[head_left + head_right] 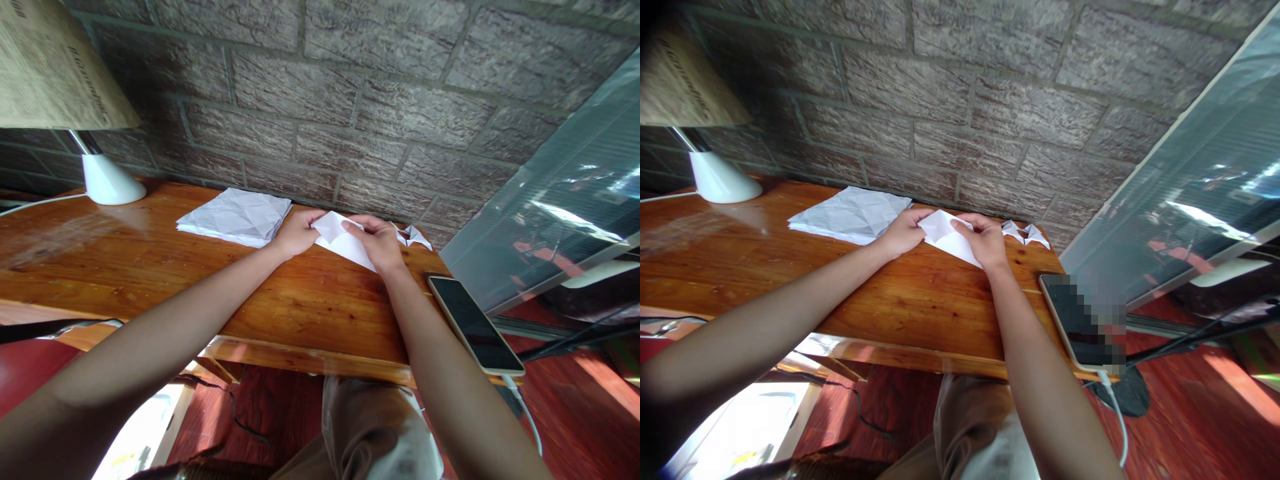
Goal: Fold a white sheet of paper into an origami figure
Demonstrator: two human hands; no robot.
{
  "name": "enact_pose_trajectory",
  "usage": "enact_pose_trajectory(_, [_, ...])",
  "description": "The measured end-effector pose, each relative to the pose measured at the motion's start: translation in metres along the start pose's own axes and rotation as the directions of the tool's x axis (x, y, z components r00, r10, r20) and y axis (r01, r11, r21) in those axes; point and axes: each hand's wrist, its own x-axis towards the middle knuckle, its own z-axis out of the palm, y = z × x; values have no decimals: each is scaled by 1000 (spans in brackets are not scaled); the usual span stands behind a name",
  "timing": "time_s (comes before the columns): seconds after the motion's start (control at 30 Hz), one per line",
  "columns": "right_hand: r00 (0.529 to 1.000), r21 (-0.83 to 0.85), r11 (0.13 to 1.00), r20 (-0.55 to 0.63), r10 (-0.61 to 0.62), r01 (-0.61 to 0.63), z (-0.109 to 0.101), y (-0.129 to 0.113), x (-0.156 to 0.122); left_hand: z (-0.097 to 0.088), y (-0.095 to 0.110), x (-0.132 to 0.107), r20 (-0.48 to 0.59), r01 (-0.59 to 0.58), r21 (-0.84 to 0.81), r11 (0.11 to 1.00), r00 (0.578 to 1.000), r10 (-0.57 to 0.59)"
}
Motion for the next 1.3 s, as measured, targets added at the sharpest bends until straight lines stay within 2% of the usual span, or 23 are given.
enact_pose_trajectory(0.3, [998, -61, 998, 66, 13, -9, -2, 3, 1, 1, 0, -1, 32, -14, 28, 1000, 999, 13])
enact_pose_trajectory(0.43, [996, -10, 1000, 91, 4, -3, -2, 5, 2, 2, 2, -1, 40, -14, 24, 1000, 999, 14])
enact_pose_trajectory(0.77, [991, 44, 999, 134, 4, -10, 0, 1, -1, 2, 3, -4, 68, -131, 156, 979, 990, 122])
enact_pose_trajectory(0.97, [996, -25, 999, 82, -24, 26, 1, -1, -1, 4, 6, -5, 138, -126, 206, 970, 986, 98])
enact_pose_trajectory(1.3, [990, -55, 998, 138, -28, 36, -1, 2, 1, 5, 7, -6, 111, -120, 225, 967, 989, 97])
